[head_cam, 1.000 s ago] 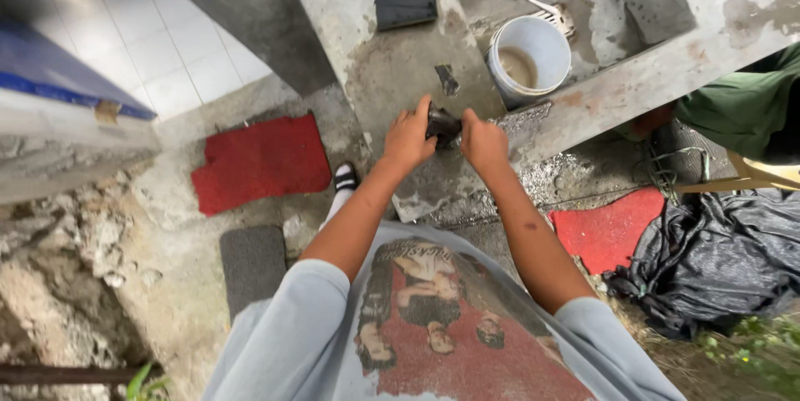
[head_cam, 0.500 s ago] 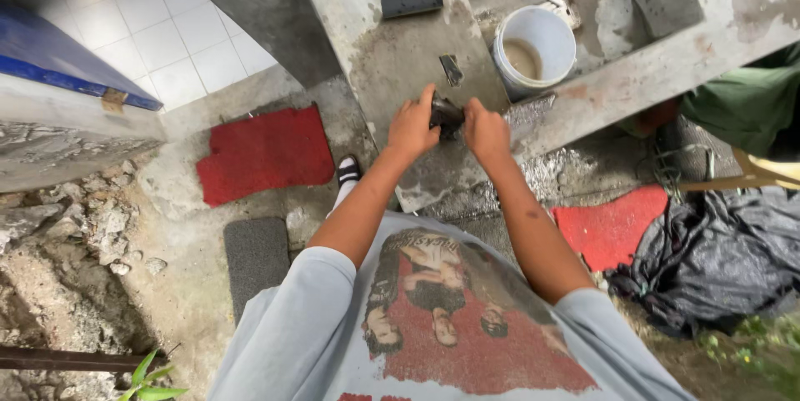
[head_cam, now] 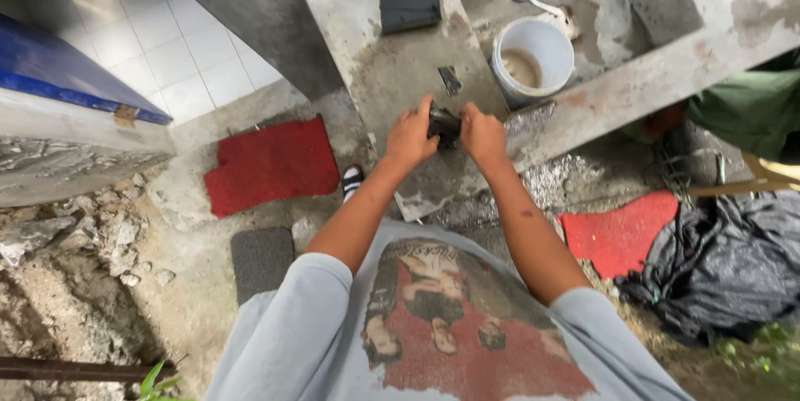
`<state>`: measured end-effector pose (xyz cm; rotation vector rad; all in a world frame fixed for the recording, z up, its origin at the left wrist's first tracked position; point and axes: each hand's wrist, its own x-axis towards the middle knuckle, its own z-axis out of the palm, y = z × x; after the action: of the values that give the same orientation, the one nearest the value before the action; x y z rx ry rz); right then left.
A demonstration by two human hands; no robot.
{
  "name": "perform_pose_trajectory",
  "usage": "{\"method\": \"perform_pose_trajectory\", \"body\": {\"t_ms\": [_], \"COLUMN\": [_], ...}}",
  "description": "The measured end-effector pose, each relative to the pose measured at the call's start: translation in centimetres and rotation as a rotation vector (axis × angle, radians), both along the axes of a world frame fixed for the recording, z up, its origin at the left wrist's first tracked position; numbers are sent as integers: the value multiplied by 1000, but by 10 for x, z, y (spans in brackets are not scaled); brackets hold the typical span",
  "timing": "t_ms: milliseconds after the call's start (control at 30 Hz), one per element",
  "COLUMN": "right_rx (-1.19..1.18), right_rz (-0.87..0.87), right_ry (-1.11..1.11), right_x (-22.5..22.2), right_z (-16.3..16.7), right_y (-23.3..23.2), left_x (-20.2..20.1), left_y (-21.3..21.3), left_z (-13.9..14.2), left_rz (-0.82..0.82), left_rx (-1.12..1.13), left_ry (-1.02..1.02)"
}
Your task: The person assembles a small metal camera-like device at a concrete sink. They attach a small black rectangular piece to the device, then fit a larger black rectangular cover over it, and finally secure a small black cap onto the top. The person repeatedly adjusts and repositions the parts during the process.
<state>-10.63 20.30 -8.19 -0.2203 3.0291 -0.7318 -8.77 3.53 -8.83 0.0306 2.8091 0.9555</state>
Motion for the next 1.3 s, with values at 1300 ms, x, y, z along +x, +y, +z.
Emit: {"method": "perform_pose_trajectory", "body": {"t_ms": [1300], "right_rx": [45], "right_rz": [-16], "right_ry": [-76], "right_x": [-8], "right_z": [-6], "right_y": [-2], "left_x": [6], "left_y": [2], "left_z": [-8], "left_rz": [24], "left_rx": [8], "left_ry": [9]}}
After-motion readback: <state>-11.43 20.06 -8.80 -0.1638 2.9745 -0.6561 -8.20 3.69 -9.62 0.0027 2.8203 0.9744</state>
